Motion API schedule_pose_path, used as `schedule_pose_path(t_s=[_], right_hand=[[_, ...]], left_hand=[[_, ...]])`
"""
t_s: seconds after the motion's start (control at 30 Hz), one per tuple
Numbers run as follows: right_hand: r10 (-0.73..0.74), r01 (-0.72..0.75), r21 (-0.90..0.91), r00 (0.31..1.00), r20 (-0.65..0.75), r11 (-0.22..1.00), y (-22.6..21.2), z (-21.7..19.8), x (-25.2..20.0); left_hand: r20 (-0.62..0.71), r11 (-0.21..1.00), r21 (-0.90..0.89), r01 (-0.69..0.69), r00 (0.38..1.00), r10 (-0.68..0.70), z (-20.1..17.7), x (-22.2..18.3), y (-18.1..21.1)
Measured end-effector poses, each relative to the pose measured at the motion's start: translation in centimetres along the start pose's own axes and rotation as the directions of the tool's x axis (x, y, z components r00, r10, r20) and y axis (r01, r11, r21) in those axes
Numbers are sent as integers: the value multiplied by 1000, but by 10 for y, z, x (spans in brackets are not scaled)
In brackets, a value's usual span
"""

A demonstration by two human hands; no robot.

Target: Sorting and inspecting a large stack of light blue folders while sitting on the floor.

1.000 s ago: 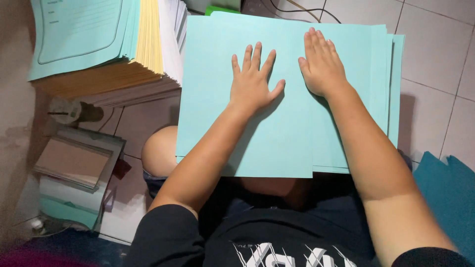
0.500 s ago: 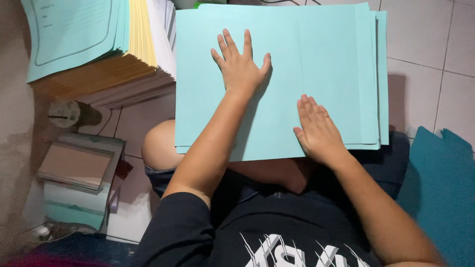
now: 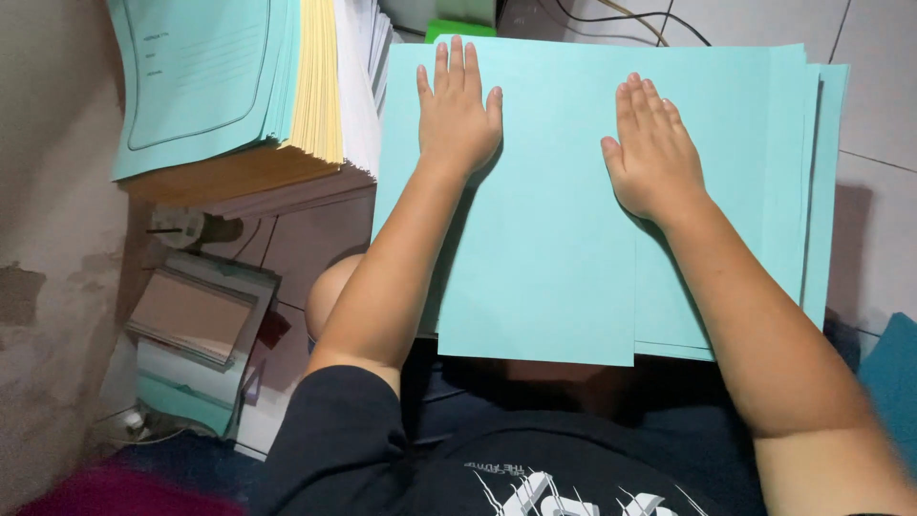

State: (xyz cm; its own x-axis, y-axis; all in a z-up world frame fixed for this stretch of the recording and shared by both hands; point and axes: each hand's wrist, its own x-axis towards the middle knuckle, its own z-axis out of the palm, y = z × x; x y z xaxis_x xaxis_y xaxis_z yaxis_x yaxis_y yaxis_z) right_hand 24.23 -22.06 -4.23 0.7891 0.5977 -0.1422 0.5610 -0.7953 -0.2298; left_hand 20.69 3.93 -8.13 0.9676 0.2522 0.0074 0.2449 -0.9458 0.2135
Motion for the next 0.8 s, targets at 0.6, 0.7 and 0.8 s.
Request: schedule_pose_path(t_s=[0.6, 0.7, 0.8], right_hand=[[53, 159, 626, 950, -306, 763, 30, 15, -20], [401, 347, 880, 792, -461, 326, 28, 20, -64], [509, 292, 909, 756, -411, 299, -11, 29, -132]], left_hand=[[205, 850, 2, -526, 832, 515, -18, -255, 69], [-17, 851, -391, -350, 927, 374, -59, -269, 68], [-395, 648, -667, -369, 912, 113, -4, -280, 51]])
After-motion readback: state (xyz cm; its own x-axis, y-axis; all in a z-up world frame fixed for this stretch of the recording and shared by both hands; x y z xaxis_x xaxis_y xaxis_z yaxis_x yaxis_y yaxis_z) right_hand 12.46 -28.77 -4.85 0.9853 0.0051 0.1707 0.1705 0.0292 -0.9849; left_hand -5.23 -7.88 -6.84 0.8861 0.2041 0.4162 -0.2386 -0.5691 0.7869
